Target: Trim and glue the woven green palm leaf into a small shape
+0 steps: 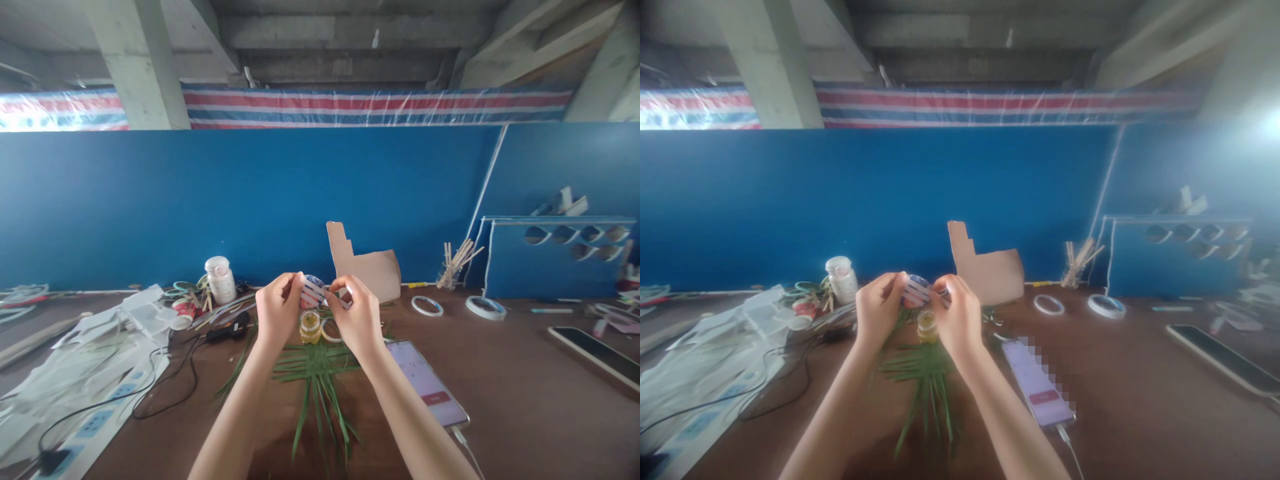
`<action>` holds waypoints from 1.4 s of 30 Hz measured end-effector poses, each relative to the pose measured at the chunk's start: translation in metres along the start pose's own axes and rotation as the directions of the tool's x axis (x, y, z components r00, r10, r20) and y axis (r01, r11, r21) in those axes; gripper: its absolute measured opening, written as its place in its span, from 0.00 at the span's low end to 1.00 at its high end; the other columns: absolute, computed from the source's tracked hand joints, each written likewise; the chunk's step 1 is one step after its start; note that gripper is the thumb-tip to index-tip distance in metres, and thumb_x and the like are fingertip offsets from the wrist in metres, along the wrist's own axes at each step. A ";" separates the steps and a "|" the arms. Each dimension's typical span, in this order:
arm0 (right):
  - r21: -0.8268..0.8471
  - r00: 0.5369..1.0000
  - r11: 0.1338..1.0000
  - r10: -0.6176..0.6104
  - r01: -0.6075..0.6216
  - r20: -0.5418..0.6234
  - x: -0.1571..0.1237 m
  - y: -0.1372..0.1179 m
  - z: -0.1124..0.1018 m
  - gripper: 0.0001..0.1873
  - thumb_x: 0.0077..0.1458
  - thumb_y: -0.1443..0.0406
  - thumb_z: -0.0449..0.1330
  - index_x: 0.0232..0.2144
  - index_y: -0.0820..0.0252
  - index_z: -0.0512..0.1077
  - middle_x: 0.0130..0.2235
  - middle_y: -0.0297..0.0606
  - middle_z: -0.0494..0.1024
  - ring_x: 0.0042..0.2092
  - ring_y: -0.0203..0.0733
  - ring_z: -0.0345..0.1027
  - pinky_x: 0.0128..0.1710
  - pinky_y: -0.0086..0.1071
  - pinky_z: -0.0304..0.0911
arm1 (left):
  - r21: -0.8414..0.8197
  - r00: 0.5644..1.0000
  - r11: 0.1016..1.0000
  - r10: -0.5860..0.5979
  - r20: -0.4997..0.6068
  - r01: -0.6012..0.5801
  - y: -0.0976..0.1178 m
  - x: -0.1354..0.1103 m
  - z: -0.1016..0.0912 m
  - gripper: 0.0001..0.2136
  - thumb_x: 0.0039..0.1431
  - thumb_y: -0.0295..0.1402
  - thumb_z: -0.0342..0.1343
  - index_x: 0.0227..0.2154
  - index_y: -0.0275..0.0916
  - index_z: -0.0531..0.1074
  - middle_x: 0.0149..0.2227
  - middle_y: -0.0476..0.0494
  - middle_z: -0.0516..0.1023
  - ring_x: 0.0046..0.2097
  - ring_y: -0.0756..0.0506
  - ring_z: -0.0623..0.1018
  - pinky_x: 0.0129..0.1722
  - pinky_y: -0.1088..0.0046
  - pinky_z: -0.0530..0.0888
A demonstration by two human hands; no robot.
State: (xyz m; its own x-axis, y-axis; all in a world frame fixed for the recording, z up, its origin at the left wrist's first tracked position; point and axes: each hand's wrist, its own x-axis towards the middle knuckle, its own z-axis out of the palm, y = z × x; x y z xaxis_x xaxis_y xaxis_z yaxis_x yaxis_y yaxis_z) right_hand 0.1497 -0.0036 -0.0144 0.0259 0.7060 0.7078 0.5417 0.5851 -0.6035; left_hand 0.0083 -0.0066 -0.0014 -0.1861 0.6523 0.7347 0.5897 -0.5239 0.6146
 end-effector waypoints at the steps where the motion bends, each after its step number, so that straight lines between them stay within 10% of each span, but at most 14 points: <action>1: -0.004 1.000 1.000 -0.001 0.001 0.001 0.000 0.000 0.000 0.02 0.51 0.67 0.54 0.28 0.57 0.67 0.31 0.33 0.73 0.30 0.37 0.66 0.30 0.28 0.57 | -0.002 1.000 1.000 -0.001 0.002 0.001 0.000 0.000 0.000 0.16 0.60 0.38 0.47 0.22 0.36 0.72 0.18 0.50 0.73 0.23 0.51 0.71 0.25 0.78 0.66; 19: -0.019 0.994 0.994 -0.108 0.109 0.033 0.003 0.005 -0.002 0.06 0.50 0.71 0.53 0.28 0.57 0.68 0.32 0.33 0.73 0.32 0.37 0.66 0.32 0.28 0.57 | -0.402 0.949 0.888 -0.105 0.297 0.224 -0.015 0.009 -0.001 0.12 0.57 0.42 0.52 0.30 0.36 0.69 0.24 0.45 0.78 0.24 0.47 0.77 0.24 0.74 0.73; 32: -0.065 0.982 0.980 -0.186 0.187 0.027 0.003 0.009 -0.004 0.07 0.54 0.70 0.50 0.30 0.58 0.67 0.34 0.36 0.72 0.32 0.36 0.68 0.31 0.25 0.61 | -0.256 0.829 0.949 -0.012 0.559 0.186 -0.010 0.005 -0.002 0.11 0.53 0.39 0.55 0.28 0.36 0.75 0.24 0.47 0.76 0.24 0.50 0.73 0.22 0.78 0.66; 36: -0.052 0.975 0.973 -0.223 0.224 0.015 -0.001 0.008 0.000 0.05 0.54 0.69 0.51 0.31 0.57 0.67 0.34 0.36 0.74 0.32 0.36 0.69 0.31 0.25 0.62 | -0.142 0.853 0.987 0.007 0.522 0.078 -0.010 0.002 0.006 0.15 0.55 0.38 0.51 0.19 0.34 0.70 0.17 0.53 0.63 0.20 0.55 0.61 0.19 0.80 0.55; 42: 0.019 0.970 0.970 -0.243 0.243 -0.016 -0.003 0.006 0.000 0.05 0.54 0.68 0.52 0.34 0.57 0.66 0.33 0.35 0.74 0.32 0.35 0.70 0.34 0.26 0.64 | -0.267 0.854 0.934 -0.071 0.516 0.239 -0.007 0.003 0.008 0.18 0.57 0.43 0.49 0.26 0.32 0.72 0.21 0.50 0.67 0.24 0.53 0.64 0.23 0.79 0.59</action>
State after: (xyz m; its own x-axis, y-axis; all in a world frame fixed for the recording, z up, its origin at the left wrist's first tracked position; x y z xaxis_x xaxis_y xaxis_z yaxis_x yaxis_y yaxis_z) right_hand 0.1523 -0.0021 -0.0197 -0.0928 0.5364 0.8388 0.5159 0.7465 -0.4203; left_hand 0.0097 0.0033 -0.0053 0.2045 0.8764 0.4359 0.2961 -0.4798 0.8259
